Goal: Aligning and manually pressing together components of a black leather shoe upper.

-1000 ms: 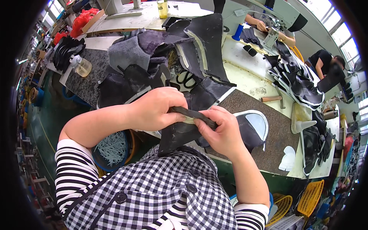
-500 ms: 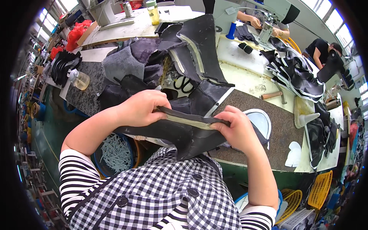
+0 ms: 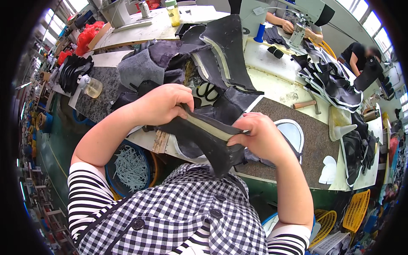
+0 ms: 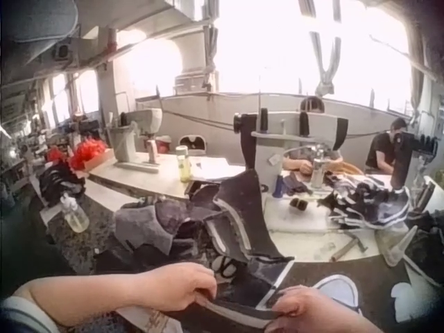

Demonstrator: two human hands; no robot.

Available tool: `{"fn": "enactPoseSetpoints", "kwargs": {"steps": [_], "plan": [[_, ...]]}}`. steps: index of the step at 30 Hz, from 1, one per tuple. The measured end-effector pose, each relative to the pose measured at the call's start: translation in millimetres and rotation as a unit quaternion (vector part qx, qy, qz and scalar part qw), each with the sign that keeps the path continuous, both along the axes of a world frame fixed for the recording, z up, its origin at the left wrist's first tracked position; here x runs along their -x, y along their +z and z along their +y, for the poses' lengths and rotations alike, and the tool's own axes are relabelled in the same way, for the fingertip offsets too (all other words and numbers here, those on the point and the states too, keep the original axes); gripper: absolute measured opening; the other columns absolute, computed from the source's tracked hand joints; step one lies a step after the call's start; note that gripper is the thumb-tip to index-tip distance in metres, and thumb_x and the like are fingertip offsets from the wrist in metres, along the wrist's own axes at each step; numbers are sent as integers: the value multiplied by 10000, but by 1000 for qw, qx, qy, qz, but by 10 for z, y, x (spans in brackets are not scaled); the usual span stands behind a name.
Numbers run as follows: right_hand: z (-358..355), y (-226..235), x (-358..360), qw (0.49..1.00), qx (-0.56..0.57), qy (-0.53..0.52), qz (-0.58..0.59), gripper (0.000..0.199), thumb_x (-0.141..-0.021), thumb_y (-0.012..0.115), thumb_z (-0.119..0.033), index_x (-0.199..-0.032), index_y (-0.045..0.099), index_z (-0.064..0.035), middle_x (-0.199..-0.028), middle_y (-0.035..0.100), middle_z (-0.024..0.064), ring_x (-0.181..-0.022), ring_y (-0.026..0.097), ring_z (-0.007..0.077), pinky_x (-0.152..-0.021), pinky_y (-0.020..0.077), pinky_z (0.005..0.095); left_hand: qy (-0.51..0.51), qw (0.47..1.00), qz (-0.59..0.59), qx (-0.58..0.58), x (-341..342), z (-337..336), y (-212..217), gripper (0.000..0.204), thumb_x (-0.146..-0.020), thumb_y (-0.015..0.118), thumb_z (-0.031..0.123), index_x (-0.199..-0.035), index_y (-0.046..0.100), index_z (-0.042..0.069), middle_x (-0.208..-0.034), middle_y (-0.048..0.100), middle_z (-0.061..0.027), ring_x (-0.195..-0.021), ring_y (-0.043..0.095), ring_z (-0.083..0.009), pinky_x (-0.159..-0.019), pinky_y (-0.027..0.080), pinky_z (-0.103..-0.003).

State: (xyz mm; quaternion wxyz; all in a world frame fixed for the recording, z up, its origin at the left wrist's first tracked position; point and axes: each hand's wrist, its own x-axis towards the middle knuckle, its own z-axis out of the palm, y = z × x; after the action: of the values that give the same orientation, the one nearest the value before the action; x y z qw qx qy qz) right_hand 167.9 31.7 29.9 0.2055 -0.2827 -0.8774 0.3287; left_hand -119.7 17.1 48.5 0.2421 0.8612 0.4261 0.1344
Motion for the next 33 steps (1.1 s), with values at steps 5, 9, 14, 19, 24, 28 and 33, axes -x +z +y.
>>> {"fn": "enactPoseSetpoints", "kwargs": {"steps": [5, 9, 14, 19, 24, 28, 33], "plan": [[199, -247, -259, 978, 185, -81, -49, 207, -711, 789, -91, -897, 715, -36, -795, 640, 60, -794, 605, 194, -771, 473, 309, -54, 994, -63, 68, -110, -127, -77, 234, -736, 700, -3, -953, 614, -21, -923, 608, -141, -899, 602, -310, -794, 483, -373], [213, -427, -297, 992, 114, -43, -17, 246, -694, 804, -72, -908, 694, -19, -889, 641, 53, -856, 573, 206, -763, 473, 316, 28, 981, -94, 165, -124, -194, -122, 250, -747, 715, 42, -975, 629, -13, -928, 612, -122, -886, 607, -282, -776, 486, -368], [134, -312, -214, 999, 10, 25, -36, 282, -706, 795, -162, -934, 694, -31, -978, 678, 83, -1003, 596, 280, -870, 482, 389, 58, 980, -65, 179, -220, -226, -209, 220, -751, 718, 140, -927, 670, 17, -905, 611, -113, -881, 605, -278, -778, 485, -370], [-222, -18, 224, 995, 31, -29, -85, 309, -732, 766, -294, -929, 703, -63, -855, 685, 132, -838, 646, 337, -762, 515, 404, 49, 995, -73, 37, -417, -340, -295, 177, -738, 727, 90, -876, 650, 9, -834, 577, -101, -776, 593, -260, -677, 471, -357], [-267, -238, 237, 992, 24, -107, -55, 186, -785, 717, -241, -889, 709, -87, -792, 675, 116, -785, 650, 324, -693, 518, 407, 71, 994, -82, 11, -443, -365, -349, 173, -751, 695, 115, -863, 634, -2, -847, 591, -121, -837, 593, -294, -711, 478, -375], [-253, -300, 270, 992, -4, -118, -35, 174, -788, 712, -235, -839, 687, -70, -766, 661, 115, -760, 643, 326, -672, 509, 419, 85, 991, -95, 48, -440, -332, -393, 164, -753, 677, 109, -864, 635, -3, -839, 590, -121, -813, 595, -279, -689, 481, -361], [-243, -283, 342, 992, -23, -105, -64, 184, -796, 698, -224, -790, 632, -53, -739, 632, 118, -740, 622, 337, -660, 493, 434, 88, 986, -137, 44, -420, -307, -475, 146, -747, 669, 91, -851, 636, -6, -825, 586, -116, -791, 591, -267, -674, 480, -350]]}}
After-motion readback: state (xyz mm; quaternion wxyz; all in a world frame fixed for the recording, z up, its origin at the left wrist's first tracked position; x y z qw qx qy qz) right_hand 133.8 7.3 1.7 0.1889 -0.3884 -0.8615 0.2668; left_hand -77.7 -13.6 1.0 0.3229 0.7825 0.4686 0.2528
